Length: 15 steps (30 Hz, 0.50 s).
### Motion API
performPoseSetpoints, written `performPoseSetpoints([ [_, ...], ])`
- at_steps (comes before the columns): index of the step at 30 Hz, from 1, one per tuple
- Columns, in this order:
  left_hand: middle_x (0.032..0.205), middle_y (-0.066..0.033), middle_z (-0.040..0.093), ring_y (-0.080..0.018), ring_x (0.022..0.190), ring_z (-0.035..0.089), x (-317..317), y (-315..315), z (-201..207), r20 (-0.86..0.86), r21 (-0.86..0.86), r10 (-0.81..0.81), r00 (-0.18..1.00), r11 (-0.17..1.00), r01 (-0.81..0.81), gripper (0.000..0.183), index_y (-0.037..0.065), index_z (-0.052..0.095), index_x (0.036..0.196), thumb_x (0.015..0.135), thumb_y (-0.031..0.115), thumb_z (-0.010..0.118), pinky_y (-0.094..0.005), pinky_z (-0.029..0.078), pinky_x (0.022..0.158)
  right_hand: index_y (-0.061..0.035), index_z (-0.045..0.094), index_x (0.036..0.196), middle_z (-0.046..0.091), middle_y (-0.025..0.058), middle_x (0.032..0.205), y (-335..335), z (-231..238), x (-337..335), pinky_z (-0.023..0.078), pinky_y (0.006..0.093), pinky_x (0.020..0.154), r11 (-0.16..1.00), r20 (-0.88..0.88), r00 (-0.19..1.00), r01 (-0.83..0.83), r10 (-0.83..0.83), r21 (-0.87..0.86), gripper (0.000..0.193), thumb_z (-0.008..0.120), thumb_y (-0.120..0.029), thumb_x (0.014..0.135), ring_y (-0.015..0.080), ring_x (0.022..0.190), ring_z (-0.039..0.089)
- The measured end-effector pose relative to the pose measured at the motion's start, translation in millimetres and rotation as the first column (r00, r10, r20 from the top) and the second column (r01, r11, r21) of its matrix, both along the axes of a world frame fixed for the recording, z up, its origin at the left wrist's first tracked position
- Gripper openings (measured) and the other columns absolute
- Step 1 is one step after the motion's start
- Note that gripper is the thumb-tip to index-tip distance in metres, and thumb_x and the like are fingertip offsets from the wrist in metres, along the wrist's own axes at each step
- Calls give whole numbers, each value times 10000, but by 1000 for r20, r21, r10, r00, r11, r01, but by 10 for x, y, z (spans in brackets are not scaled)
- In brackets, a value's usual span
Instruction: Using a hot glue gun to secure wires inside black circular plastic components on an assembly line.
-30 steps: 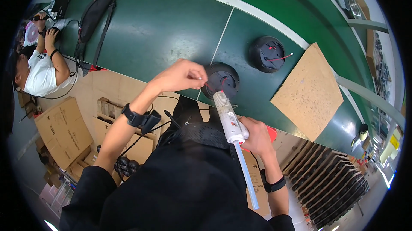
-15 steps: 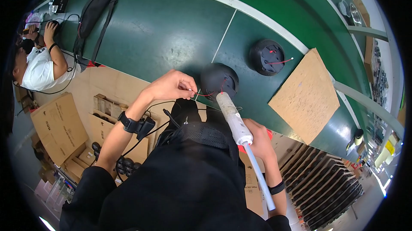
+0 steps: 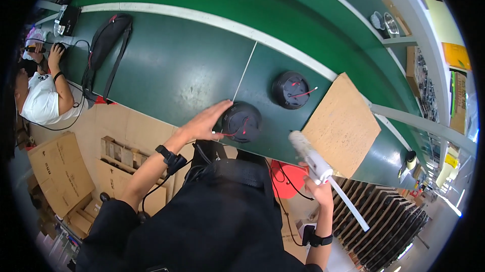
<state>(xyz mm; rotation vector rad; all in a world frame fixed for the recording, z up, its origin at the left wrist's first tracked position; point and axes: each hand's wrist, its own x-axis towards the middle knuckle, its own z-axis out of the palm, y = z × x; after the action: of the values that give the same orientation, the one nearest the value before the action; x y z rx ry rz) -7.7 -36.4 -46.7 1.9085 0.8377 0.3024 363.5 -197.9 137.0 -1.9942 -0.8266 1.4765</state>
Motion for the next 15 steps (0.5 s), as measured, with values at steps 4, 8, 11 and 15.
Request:
performPoseSetpoints([
  [4, 1607, -232, 194, -439, 1444, 311, 326, -223, 125, -21, 40, 54, 998, 998, -53, 1257, 70, 191, 1567, 579, 297, 935, -468, 341, 1180, -18, 613, 1225, 707, 137, 998, -188, -599, 1023, 479, 304, 513, 996, 454, 889, -21, 60, -90, 393, 655, -66, 838, 167, 541, 596],
  [8, 1555, -237, 268, -436, 1430, 329, 622, -344, 198, -61, 13, 157, 986, 988, -157, 1275, 64, 200, 1557, 553, 304, 948, -465, 341, 1184, -39, 592, 1263, 662, 180, 1115, 45, -1366, 1868, 548, 429, 725, 898, 867, 496, -359, -46, 253, 439, 694, -135, 847, 293, 895, 695],
  [11, 1544, -248, 273, -445, 1422, 333, 739, -515, 160, -55, -19, 327, 943, 944, -329, 1266, 57, 205, 1549, 552, 281, 952, -466, 330, 1187, -57, 511, 1356, 568, 210, 1295, 232, -1643, 2204, 531, 486, 865, 978, 906, 418, -208, 69, 22, 598, 726, -233, 827, 381, 1079, 644],
  [15, 1504, -274, 285, -451, 1411, 336, 594, -835, 124, -79, 116, 581, 810, 812, -571, 1301, -1, 185, 1533, 525, 283, 958, -463, 311, 1194, -90, 348, 1482, 441, 216, 1448, 367, -1707, 2091, 483, 502, 982, 923, 816, 435, -131, 380, -361, 820, 738, -369, 817, 448, 1184, 568],
])
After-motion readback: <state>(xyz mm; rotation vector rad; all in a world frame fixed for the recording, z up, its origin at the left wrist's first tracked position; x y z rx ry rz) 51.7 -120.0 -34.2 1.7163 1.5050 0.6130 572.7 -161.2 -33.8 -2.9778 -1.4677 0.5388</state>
